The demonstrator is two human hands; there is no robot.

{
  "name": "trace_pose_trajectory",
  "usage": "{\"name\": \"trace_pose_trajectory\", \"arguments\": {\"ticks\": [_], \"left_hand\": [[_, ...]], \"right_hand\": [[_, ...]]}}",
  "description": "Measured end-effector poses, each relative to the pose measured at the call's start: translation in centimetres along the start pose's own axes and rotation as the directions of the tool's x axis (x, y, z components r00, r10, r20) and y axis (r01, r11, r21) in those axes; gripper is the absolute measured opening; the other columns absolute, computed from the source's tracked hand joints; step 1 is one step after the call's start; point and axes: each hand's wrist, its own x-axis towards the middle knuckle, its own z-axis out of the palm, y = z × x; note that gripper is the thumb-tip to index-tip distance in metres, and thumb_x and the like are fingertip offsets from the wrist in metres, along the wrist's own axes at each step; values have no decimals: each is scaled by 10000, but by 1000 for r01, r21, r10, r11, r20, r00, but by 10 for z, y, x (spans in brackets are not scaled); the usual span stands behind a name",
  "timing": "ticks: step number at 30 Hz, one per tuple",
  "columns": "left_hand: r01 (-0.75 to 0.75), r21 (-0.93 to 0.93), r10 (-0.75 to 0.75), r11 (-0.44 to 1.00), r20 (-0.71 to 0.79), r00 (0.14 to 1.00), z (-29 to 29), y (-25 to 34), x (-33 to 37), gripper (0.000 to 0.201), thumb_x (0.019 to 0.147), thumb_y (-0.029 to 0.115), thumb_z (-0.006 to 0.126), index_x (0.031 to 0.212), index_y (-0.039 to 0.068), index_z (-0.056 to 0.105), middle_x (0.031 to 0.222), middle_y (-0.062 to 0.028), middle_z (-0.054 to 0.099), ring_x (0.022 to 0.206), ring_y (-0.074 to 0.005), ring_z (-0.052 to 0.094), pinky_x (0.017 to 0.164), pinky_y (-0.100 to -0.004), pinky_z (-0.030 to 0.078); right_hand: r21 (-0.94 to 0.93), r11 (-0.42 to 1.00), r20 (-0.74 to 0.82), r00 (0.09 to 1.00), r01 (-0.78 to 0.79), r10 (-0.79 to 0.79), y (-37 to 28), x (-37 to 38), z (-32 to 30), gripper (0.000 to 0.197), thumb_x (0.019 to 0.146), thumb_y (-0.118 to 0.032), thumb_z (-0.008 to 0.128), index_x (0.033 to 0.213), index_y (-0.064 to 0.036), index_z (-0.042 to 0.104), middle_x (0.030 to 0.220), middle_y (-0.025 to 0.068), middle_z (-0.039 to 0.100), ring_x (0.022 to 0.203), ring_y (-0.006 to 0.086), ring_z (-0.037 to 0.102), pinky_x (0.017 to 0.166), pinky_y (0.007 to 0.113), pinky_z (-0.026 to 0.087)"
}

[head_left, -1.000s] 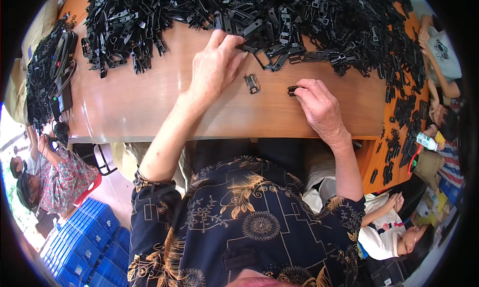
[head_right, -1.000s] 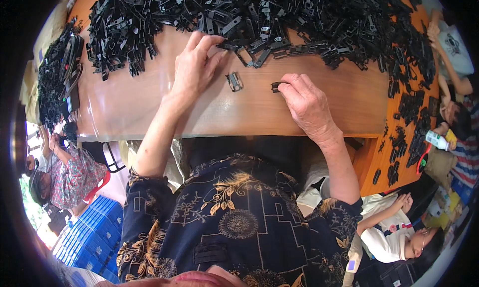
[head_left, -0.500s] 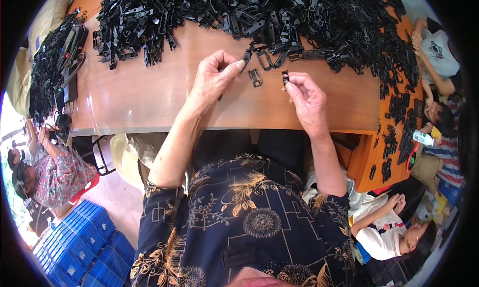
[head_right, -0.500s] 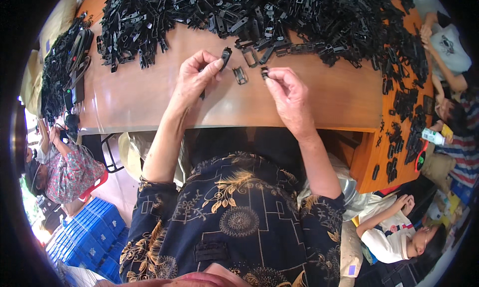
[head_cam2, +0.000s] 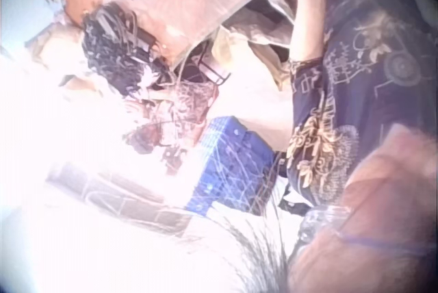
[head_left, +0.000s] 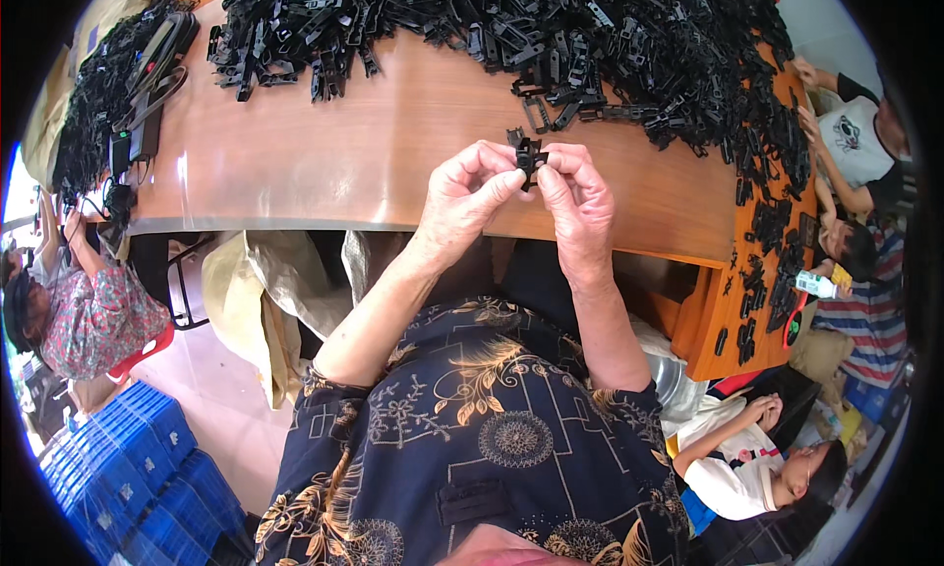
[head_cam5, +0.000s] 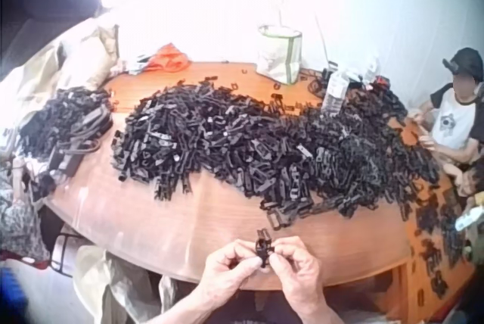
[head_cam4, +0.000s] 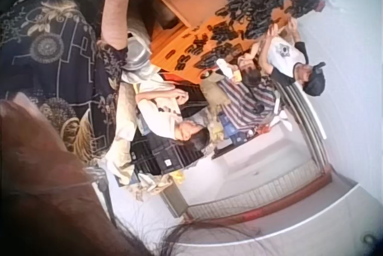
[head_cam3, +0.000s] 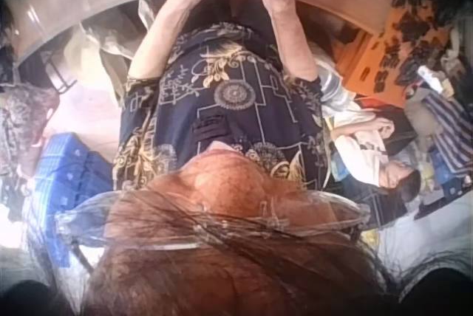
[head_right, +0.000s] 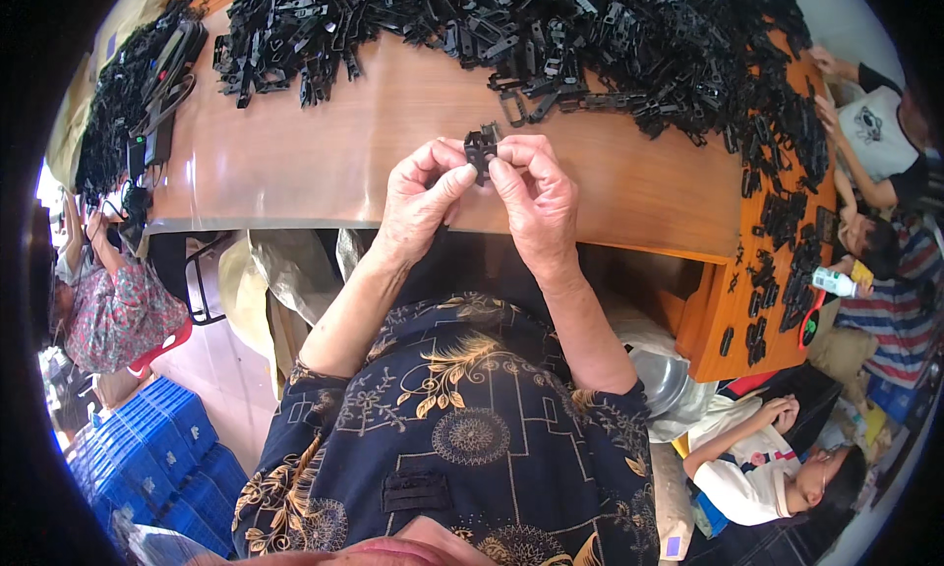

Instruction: The person repeatedly picks up plastic components from a pile on the table and assembles them together by hand.

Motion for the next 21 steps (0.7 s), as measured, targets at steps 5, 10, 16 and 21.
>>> {"name": "trace_pose_trajectory", "arguments": {"ticks": [5,10,16,21], "left_hand": [[-73,208,81,975,-27,996,-2,-8,-6,122,916,54,665,995,12,581,990,-42,595,818,-104,635,727,-229,502],[-57,297,97,953,-124,987,8,-6,-8,419,879,12,687,1242,40,481,958,-39,612,756,-102,621,678,-231,519],[-5,490,107,872,-180,978,-4,-13,-8,268,909,107,685,1133,60,545,757,38,559,672,-32,561,605,-199,455],[-294,948,576,123,173,799,-54,33,26,229,879,51,607,1105,27,581,860,-183,626,729,-373,634,650,-384,526]], "right_hand": [[-353,929,62,994,110,-94,2,-4,-1,109,920,30,593,1020,39,634,1027,79,593,835,136,630,699,265,527],[-653,731,161,979,198,-121,-7,-15,-1,248,877,49,589,1121,31,626,1073,166,634,893,306,653,755,353,530],[-771,606,189,979,195,-75,5,-17,3,291,849,38,633,1138,2,638,1025,159,671,898,335,650,783,373,531],[-651,757,122,992,53,36,21,-12,1,253,855,24,658,1107,-7,664,977,140,704,821,241,692,724,324,538]]}}
